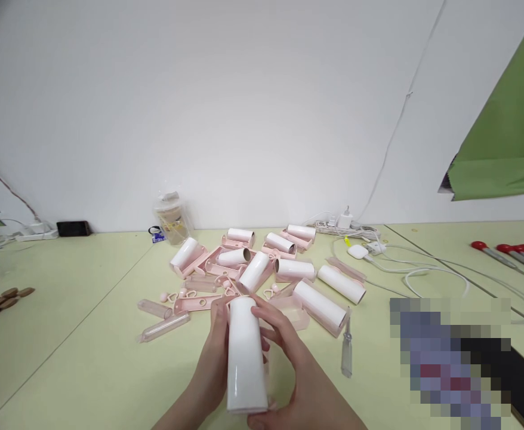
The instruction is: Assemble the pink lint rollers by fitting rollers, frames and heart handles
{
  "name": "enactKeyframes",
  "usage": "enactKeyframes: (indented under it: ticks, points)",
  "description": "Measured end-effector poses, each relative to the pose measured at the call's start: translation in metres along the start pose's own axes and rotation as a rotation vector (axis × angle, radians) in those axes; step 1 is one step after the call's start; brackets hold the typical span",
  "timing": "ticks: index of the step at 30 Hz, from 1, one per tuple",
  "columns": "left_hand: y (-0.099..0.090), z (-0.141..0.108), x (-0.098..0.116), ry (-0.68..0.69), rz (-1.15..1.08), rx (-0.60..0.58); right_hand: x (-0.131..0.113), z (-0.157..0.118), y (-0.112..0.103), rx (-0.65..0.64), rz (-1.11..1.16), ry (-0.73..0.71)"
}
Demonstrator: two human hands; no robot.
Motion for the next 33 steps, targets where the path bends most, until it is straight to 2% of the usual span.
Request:
enactKeyframes:
  ticks: [3,6,8,11,15,17,20,26,33]
  points:
    - [-0.001,0.001,0.001,0.064,0.031,-0.049,0.003,0.002,0.0,0.011,0.032,-0.018]
    - [-0.004,0.004,0.003,0.164,-0.007,0.05,0.006,0.008,0.002,0.136,0.06,0.012]
    - [-0.005,0.006,0.005,0.22,-0.079,0.092,0.009,0.012,0.007,0.178,0.079,0.104]
    - [-0.005,0.008,0.009,0.239,-0.191,0.013,0.011,0.014,0.016,0.166,0.237,0.287]
    - [-0.008,0.012,0.018,0.206,-0.165,-0.071,0.008,0.013,0.018,0.275,0.529,0.459]
    - [-0.01,0.014,0.022,0.18,-0.11,-0.081,0.003,0.012,0.014,0.333,0.577,0.499]
    - [-0.013,0.015,0.024,0.131,-0.043,-0.102,-0.005,0.011,0.008,0.324,0.577,0.541]
    - [-0.013,0.013,0.02,0.032,0.011,-0.168,-0.01,0.013,0.006,0.355,0.575,0.522]
    - [-0.014,0.013,0.024,-0.149,-0.051,-0.203,-0.004,0.015,0.003,0.299,0.603,0.5]
Point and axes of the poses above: each hand's wrist, its own z-axis towards the middle knuckle, its own y-axis out of the palm, x = y × z, the point moved 1 cm from there along z, towards the middle knuckle, and after that the axes turned 7 degrees about x, right-handed, at the moved point
